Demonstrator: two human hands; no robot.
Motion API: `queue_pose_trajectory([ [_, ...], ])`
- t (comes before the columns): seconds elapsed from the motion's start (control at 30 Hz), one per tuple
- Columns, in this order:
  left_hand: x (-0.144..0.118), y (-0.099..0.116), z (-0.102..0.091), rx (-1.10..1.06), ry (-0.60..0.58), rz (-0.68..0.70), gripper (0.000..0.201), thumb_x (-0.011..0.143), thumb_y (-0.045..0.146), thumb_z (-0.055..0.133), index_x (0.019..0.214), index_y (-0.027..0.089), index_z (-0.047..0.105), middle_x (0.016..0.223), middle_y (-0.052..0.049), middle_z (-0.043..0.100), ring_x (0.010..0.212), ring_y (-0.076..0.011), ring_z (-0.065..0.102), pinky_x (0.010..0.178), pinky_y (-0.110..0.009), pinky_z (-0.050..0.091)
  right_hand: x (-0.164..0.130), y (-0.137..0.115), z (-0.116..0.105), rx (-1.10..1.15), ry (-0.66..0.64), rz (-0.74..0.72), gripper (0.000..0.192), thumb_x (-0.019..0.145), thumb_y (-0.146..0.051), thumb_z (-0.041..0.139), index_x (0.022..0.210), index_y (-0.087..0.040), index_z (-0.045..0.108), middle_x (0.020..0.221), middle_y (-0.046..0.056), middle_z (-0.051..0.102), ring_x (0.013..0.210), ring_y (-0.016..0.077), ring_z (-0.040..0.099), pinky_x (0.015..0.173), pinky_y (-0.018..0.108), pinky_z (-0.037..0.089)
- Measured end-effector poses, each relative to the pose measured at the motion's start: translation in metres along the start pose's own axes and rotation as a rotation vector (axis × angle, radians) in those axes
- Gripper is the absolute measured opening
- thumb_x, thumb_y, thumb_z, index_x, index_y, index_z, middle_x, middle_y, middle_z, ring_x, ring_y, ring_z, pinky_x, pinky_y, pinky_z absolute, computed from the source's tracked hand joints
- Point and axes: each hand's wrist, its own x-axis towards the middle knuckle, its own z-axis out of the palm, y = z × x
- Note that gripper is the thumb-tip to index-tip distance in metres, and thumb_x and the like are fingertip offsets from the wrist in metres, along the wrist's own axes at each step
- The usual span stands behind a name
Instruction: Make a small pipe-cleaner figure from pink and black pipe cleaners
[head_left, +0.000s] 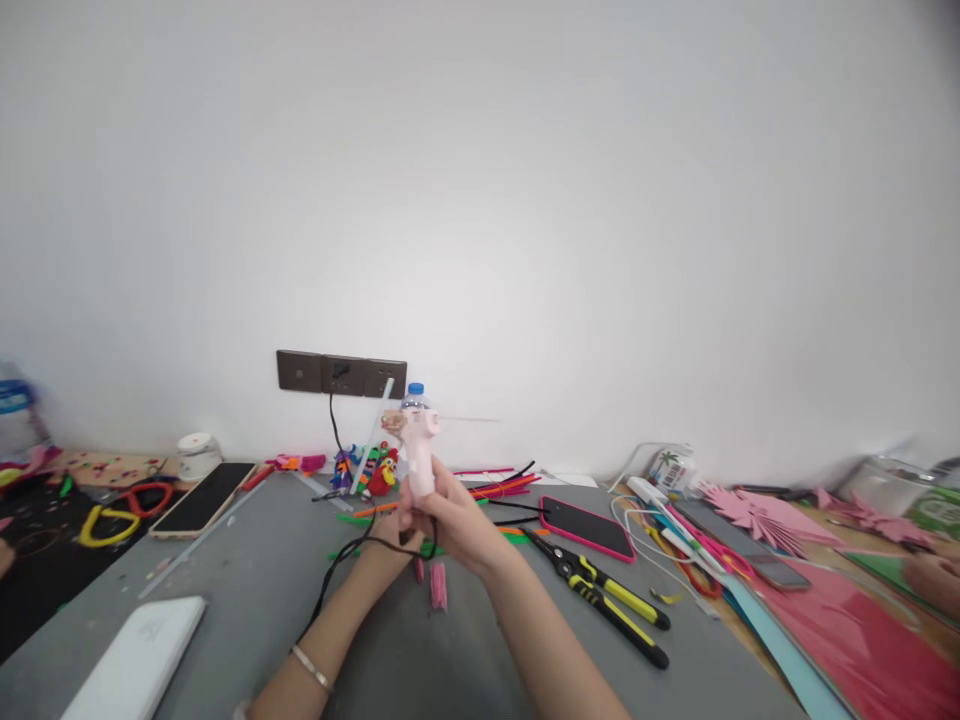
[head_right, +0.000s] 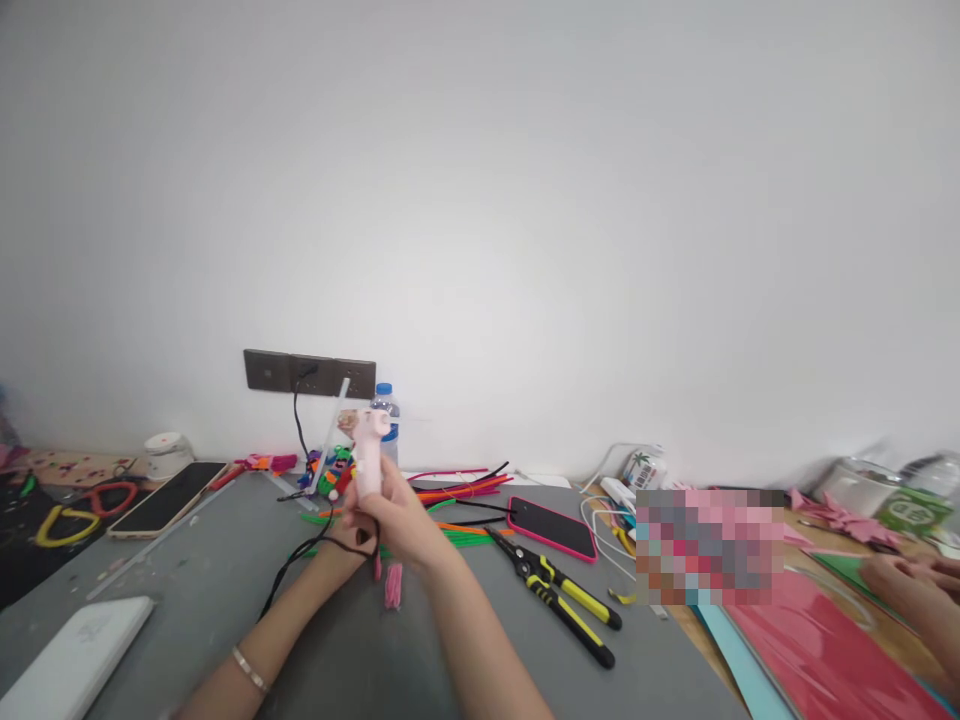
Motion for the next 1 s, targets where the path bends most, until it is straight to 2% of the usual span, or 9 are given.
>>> queue_pose_trajectory([
  [0.07, -0.003, -0.004, 0.000, 0.010, -0.066, -0.006, 0.007, 0.080, 0.024, 0.065, 0.082, 0.018, 0.066, 0.075, 0.001, 0.065, 0.073, -0.0188, 0.061, 0.069, -0.030, 0.050, -0.007, -0.002, -0.020, -0.037, 0.085, -0.004, 0.024, 0.068, -0.015, 0.059, 0.090, -0.021, 0.051, 0.066, -0.006, 0.055, 0.053, 0.0100, 0.049, 0.052, 0.021, 0.038],
  [0.13, -0.006, -0.005, -0.003, 0.015, -0.126, -0.014, 0.004, 0.079, 0.023, 0.062, 0.075, 0.020, 0.064, 0.067, 0.003, 0.061, 0.066, -0.0162, 0.058, 0.064, -0.027, 0.047, -0.013, 0.002, -0.038, -0.031, 0.143, -0.051, 0.015, 0.074, -0.020, 0.063, 0.081, -0.021, 0.050, 0.060, -0.007, 0.049, 0.051, 0.0090, 0.043, 0.052, 0.022, 0.036],
  [0.2, -0.007, -0.002, -0.005, 0.019, -0.155, -0.024, 0.006, 0.079, 0.025, 0.059, 0.076, 0.021, 0.062, 0.068, 0.004, 0.060, 0.065, -0.0156, 0.057, 0.062, -0.026, 0.045, -0.018, 0.008, -0.053, 0.006, 0.172, -0.094, 0.019, 0.079, -0.031, 0.065, 0.075, -0.021, 0.048, 0.058, -0.008, 0.043, 0.048, 0.0089, 0.037, 0.054, 0.024, 0.037],
  [0.33, -0.006, 0.005, -0.011, 0.040, -0.151, -0.034, 0.008, 0.078, 0.028, 0.058, 0.078, 0.022, 0.063, 0.072, 0.002, 0.061, 0.071, -0.0171, 0.057, 0.064, -0.025, 0.043, -0.021, 0.026, -0.070, 0.035, 0.162, -0.125, 0.038, 0.085, -0.049, 0.057, 0.062, -0.021, 0.046, 0.054, -0.006, 0.038, 0.048, 0.0104, 0.031, 0.059, 0.029, 0.040],
  [0.53, -0.005, 0.010, -0.014, 0.052, -0.186, -0.002, 0.009, 0.079, 0.026, 0.056, 0.078, 0.021, 0.063, 0.073, 0.001, 0.062, 0.069, -0.0170, 0.056, 0.064, -0.025, 0.042, -0.016, 0.045, -0.082, 0.081, 0.251, -0.146, 0.034, 0.080, -0.053, 0.060, 0.070, -0.022, 0.050, 0.052, -0.008, 0.035, 0.045, 0.0108, 0.028, 0.056, 0.028, 0.039],
  [0.67, -0.007, 0.022, -0.020, 0.086, -0.198, 0.055, 0.012, 0.081, 0.026, 0.054, 0.076, 0.021, 0.064, 0.074, -0.001, 0.063, 0.070, -0.0178, 0.056, 0.066, -0.027, 0.042, -0.022, 0.042, -0.086, 0.079, 0.271, -0.129, 0.035, 0.080, -0.052, 0.058, 0.065, -0.023, 0.047, 0.051, -0.008, 0.032, 0.046, 0.0113, 0.027, 0.056, 0.029, 0.041],
  [0.77, -0.010, 0.035, -0.028, 0.104, -0.255, 0.140, 0.011, 0.081, 0.028, 0.058, 0.078, 0.021, 0.065, 0.076, -0.002, 0.061, 0.075, -0.0192, 0.056, 0.069, -0.027, 0.042, -0.030, 0.036, -0.085, 0.052, 0.306, -0.134, 0.035, 0.082, -0.050, 0.057, 0.063, -0.024, 0.043, 0.051, -0.007, 0.031, 0.045, 0.0114, 0.030, 0.055, 0.029, 0.040],
  [0.9, -0.012, 0.046, -0.035, 0.127, -0.242, 0.190, 0.018, 0.085, 0.029, 0.051, 0.074, 0.021, 0.063, 0.073, -0.002, 0.061, 0.074, -0.0191, 0.055, 0.069, -0.028, 0.041, -0.036, 0.034, -0.087, 0.067, 0.317, -0.125, 0.030, 0.082, -0.041, 0.061, 0.067, -0.023, 0.042, 0.050, -0.008, 0.037, 0.040, 0.0084, 0.028, 0.046, 0.025, 0.030],
  [1.0, -0.013, 0.042, -0.031, 0.144, -0.245, 0.188, 0.025, 0.086, 0.032, 0.050, 0.067, 0.020, 0.060, 0.067, -0.001, 0.059, 0.068, -0.0176, 0.054, 0.063, -0.026, 0.040, -0.036, 0.037, -0.090, 0.089, 0.271, -0.061, 0.026, 0.080, -0.039, 0.064, 0.077, -0.021, 0.047, 0.048, -0.009, 0.041, 0.037, 0.0061, 0.027, 0.043, 0.023, 0.022],
])
